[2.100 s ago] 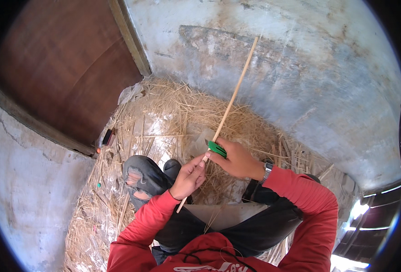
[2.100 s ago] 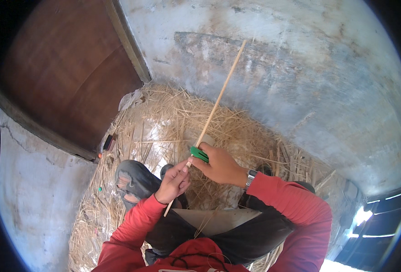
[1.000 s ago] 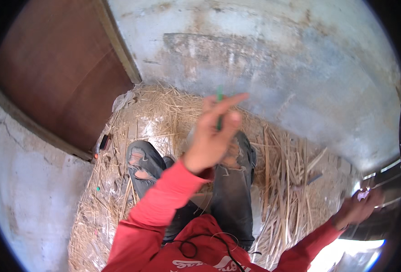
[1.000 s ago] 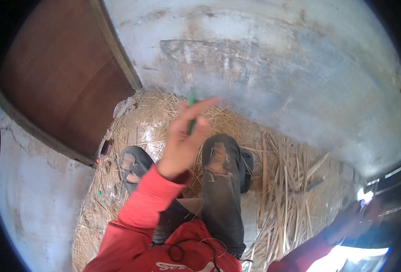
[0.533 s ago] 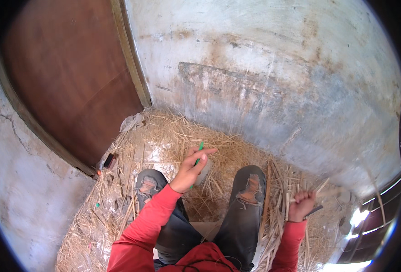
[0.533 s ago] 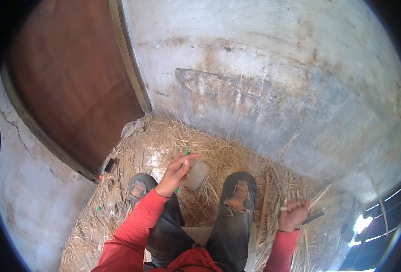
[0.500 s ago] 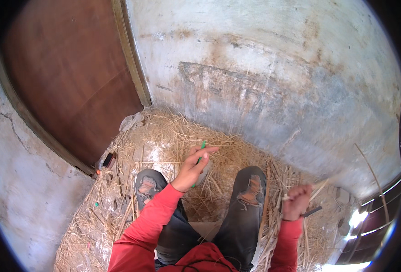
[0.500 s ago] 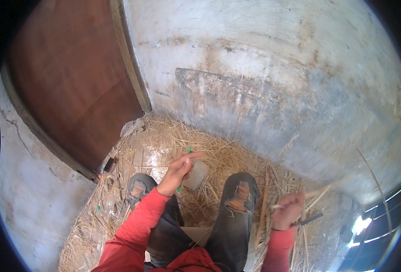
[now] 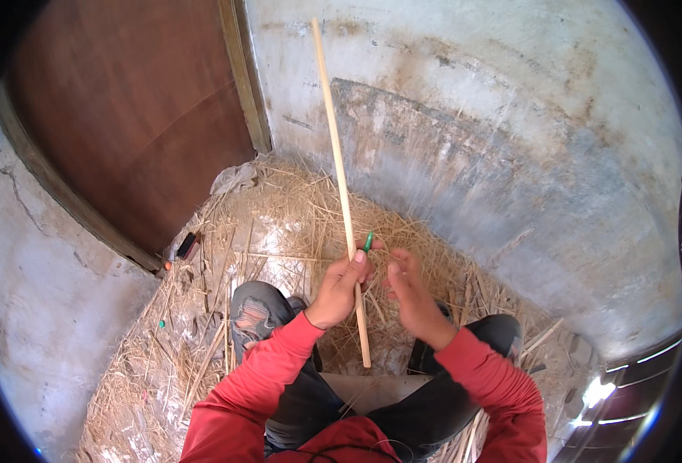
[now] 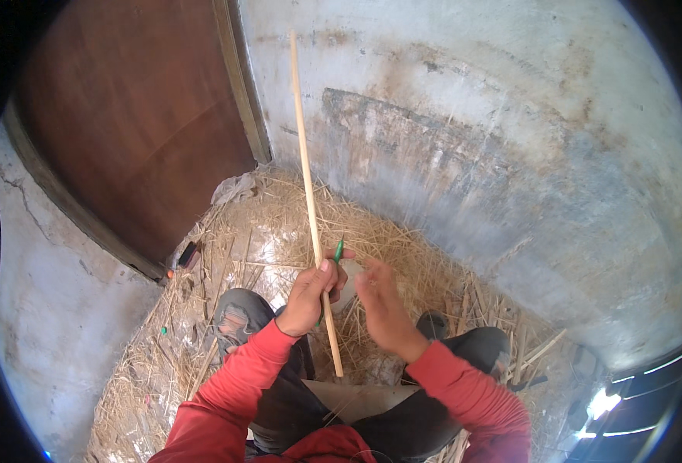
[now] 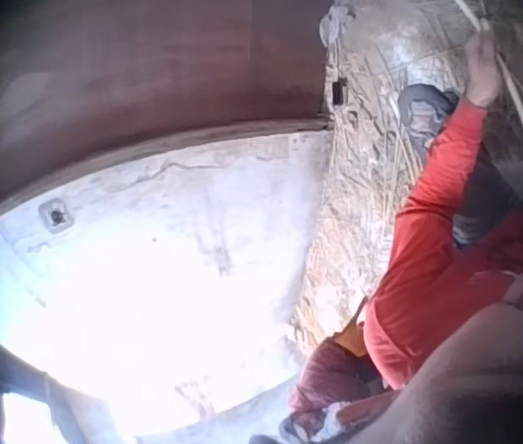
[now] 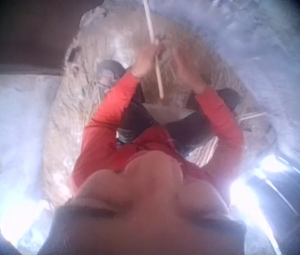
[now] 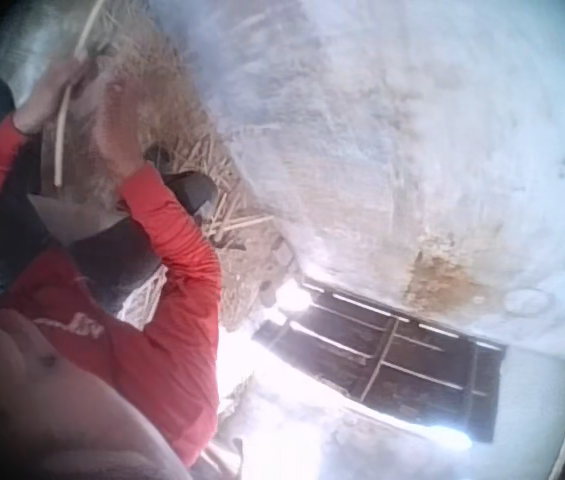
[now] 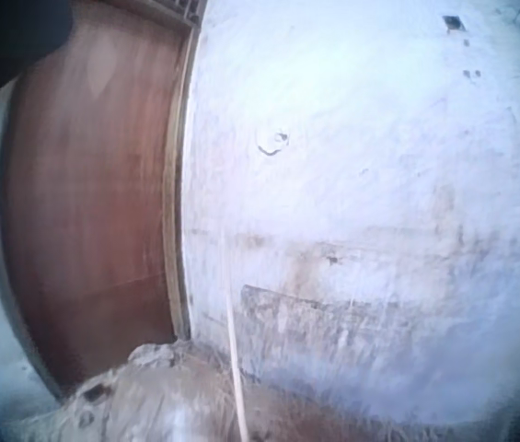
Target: The person strips a long bamboo stalk using a small green tool, pulling it along the length of the stalk multiple times while sitting on a straw-covered floor.
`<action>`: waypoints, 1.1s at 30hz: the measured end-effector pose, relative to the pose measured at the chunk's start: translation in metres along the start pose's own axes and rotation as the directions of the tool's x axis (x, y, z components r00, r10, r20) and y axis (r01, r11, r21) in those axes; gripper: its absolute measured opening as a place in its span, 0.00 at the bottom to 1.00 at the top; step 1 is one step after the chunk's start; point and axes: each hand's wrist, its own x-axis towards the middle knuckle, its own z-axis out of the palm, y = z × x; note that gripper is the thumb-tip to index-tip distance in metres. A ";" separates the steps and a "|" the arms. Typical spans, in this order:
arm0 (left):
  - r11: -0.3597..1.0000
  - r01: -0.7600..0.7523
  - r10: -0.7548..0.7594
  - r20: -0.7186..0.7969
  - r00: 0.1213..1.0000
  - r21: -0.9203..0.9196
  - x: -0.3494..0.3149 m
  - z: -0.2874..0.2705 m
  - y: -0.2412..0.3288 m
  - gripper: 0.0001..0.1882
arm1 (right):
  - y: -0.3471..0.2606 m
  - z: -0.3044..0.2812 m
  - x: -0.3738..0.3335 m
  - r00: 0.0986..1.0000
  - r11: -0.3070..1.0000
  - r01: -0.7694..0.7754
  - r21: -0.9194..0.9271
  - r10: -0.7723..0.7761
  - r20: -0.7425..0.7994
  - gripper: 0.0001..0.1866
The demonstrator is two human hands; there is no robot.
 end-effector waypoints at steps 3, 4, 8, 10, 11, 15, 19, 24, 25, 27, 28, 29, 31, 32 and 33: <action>0.995 0.097 -0.097 0.072 0.993 0.007 0.001 -0.002 -0.009 0.23 | -0.012 -0.007 0.024 0.944 0.882 -0.312 0.353 0.247 0.218 0.24; 0.993 0.122 -0.122 0.086 0.989 0.011 0.002 -0.003 -0.009 0.21 | -0.014 -0.006 0.026 0.902 0.797 -0.406 0.448 0.270 0.337 0.23; 0.984 0.153 -0.164 0.141 0.976 0.089 0.005 -0.002 -0.008 0.24 | 0.003 0.000 0.030 0.823 0.637 -0.567 0.522 0.442 0.356 0.22; 0.980 0.116 -0.142 0.155 0.978 0.163 0.007 0.001 -0.014 0.23 | 0.023 -0.004 0.033 0.827 0.636 -0.562 0.528 0.427 0.366 0.22; 0.975 0.089 -0.122 0.156 0.980 0.206 0.010 0.001 -0.018 0.23 | 0.022 -0.004 0.034 0.823 0.596 -0.568 0.567 0.433 0.368 0.21; 0.738 -0.087 -0.028 0.160 0.987 0.669 0.028 0.008 -0.013 0.23 | 0.014 -0.024 0.045 0.800 0.584 -0.588 0.559 0.523 0.295 0.21; 0.776 -0.024 0.012 0.023 1.000 0.630 0.052 0.008 -0.008 0.24 | -0.005 -0.061 0.067 0.851 0.678 -0.436 0.592 0.524 0.027 0.25; 0.963 0.196 -0.201 0.009 0.980 0.184 0.055 0.010 0.005 0.24 | 0.011 -0.107 0.077 0.995 0.988 -0.058 0.142 0.068 -0.067 0.19; 0.963 0.207 -0.214 0.024 0.976 0.174 0.054 0.009 0.007 0.24 | 0.008 -0.110 0.076 0.999 0.988 -0.035 0.151 0.040 -0.025 0.18; 0.962 0.237 -0.242 0.019 0.970 0.138 0.054 0.014 0.009 0.23 | -0.010 -0.111 0.067 0.989 0.978 -0.142 0.151 0.136 0.054 0.16; 0.962 0.251 -0.252 -0.011 0.968 0.110 0.054 0.018 0.010 0.23 | -0.015 -0.108 0.065 0.978 0.969 -0.196 0.149 0.182 0.098 0.15; 0.962 0.262 -0.260 -0.037 0.965 0.081 0.055 0.021 0.010 0.23 | -0.013 -0.105 0.064 0.996 0.998 -0.060 0.014 0.059 0.065 0.15; 0.967 0.242 -0.241 -0.021 0.970 0.086 0.053 0.019 0.009 0.22 | -0.010 -0.099 0.061 0.979 0.943 0.203 -0.262 -0.196 0.053 0.16; 0.969 0.230 -0.229 -0.014 0.973 0.091 0.052 0.018 0.009 0.21 | -0.011 -0.097 0.060 0.980 0.947 0.196 -0.254 -0.185 0.067 0.17; 0.973 0.219 -0.219 -0.014 0.976 0.077 0.052 0.018 0.008 0.21 | -0.013 -0.095 0.059 0.981 0.951 0.189 -0.245 -0.174 0.082 0.17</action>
